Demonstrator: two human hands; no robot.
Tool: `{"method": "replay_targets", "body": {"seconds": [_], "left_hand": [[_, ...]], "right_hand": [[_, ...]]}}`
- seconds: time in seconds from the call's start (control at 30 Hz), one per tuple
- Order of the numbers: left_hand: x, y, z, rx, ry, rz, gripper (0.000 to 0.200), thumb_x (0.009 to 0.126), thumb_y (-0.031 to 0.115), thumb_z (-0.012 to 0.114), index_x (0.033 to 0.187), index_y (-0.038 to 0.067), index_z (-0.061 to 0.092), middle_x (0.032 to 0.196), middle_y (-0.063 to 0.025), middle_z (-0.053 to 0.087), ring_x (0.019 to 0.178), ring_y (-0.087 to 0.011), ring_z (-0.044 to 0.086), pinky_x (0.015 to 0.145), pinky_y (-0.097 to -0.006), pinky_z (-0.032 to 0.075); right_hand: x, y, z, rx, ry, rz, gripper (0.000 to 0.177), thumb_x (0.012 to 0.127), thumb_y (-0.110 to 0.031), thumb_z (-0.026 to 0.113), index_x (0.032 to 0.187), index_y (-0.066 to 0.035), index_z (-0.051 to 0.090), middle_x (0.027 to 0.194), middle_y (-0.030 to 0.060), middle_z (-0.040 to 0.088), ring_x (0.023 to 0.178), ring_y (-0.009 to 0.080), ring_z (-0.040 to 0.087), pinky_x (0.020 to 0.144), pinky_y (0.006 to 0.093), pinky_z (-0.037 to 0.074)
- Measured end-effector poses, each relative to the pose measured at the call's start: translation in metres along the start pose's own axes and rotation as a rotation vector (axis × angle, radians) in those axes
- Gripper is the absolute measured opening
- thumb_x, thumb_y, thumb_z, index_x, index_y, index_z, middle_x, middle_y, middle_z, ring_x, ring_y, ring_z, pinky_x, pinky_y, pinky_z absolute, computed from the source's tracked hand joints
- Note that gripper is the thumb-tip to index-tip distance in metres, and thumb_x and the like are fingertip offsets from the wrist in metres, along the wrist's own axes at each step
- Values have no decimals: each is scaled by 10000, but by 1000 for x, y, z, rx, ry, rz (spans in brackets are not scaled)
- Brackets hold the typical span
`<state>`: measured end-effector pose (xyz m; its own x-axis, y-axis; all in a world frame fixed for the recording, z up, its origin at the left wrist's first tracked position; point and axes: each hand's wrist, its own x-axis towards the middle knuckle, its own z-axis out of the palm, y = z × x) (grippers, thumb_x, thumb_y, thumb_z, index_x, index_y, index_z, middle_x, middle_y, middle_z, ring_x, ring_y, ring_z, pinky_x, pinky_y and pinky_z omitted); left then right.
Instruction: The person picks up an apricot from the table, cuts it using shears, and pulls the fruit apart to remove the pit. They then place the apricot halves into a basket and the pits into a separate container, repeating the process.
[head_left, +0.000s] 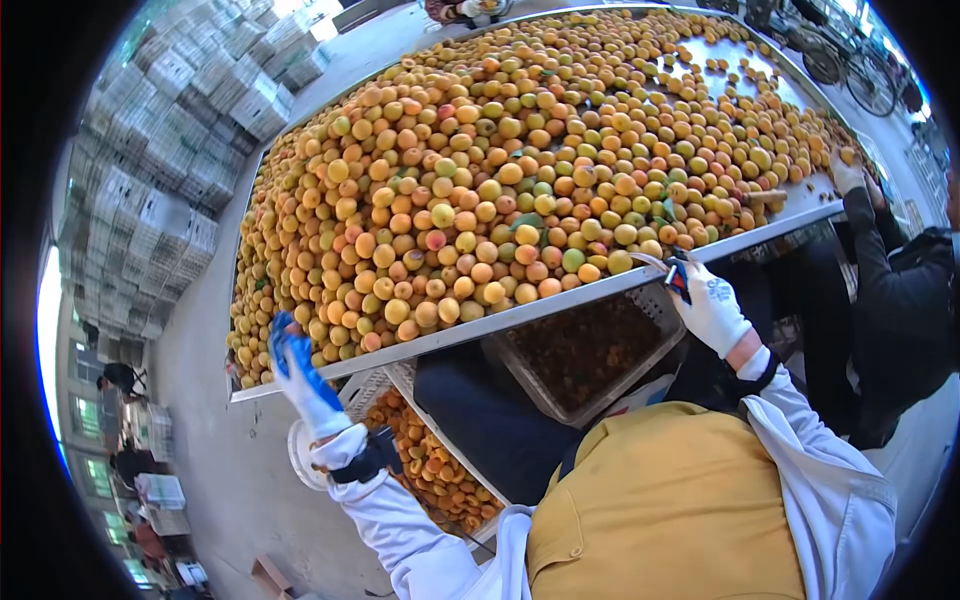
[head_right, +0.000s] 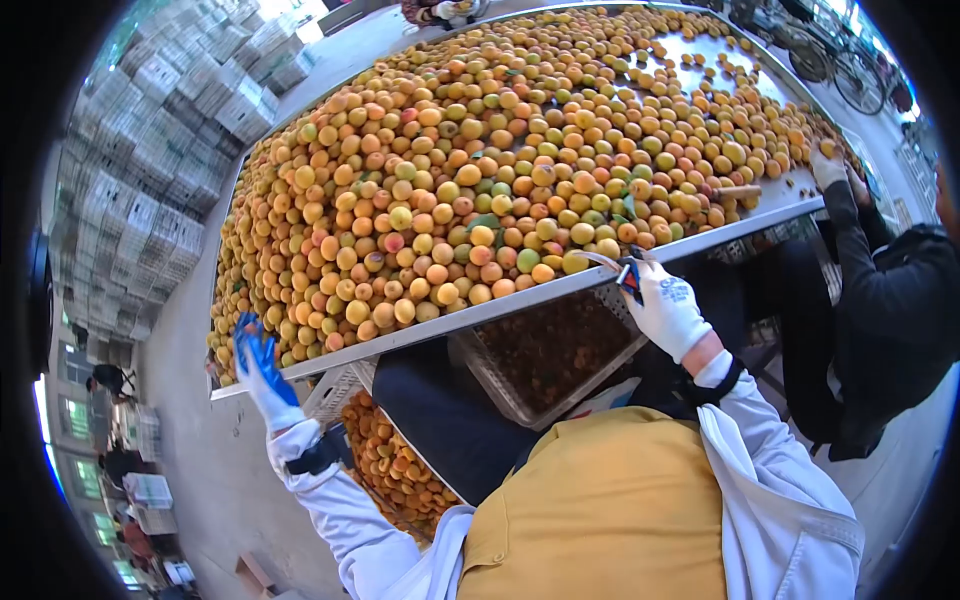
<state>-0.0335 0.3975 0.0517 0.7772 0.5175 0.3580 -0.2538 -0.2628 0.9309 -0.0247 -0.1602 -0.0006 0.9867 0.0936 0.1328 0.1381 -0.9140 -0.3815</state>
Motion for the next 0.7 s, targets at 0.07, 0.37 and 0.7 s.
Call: {"method": "replay_targets", "body": {"seconds": [0.07, 0.37, 0.7], "left_hand": [[3, 12, 67, 14, -137, -10, 397, 994, 117, 566, 1372, -5, 544, 1333, -76, 579, 1171, -150, 546, 1031, -295, 423], [24, -8, 279, 862, -577, 495, 512, 919, 331, 665, 1364, 103, 556, 1364, -144, 565, 1282, -291, 507, 1080, -428, 379], [50, -62, 412, 1557, -809, 285, 663, 917, 508, 590, 1465, 168, 439, 1438, -104, 533, 1389, -320, 422, 1144, -614, 229]], "right_hand": [[-2, 12, 16, -98, -77, -26, 491, 888, -200, 662, 1324, -18, 527, 1372, 257, 528, 946, 389, 680, 803, 444, 564], [-30, 23, -34, 320, -121, -155, 276, 841, -162, 714, 1060, -27, 613, 1005, 205, 658, 821, 391, 674, 719, 436, 539], [-71, 76, -83, 620, -37, 149, 223, 821, -109, 724, 1010, -13, 652, 789, 190, 637, 722, 368, 629, 699, 377, 513]]}}
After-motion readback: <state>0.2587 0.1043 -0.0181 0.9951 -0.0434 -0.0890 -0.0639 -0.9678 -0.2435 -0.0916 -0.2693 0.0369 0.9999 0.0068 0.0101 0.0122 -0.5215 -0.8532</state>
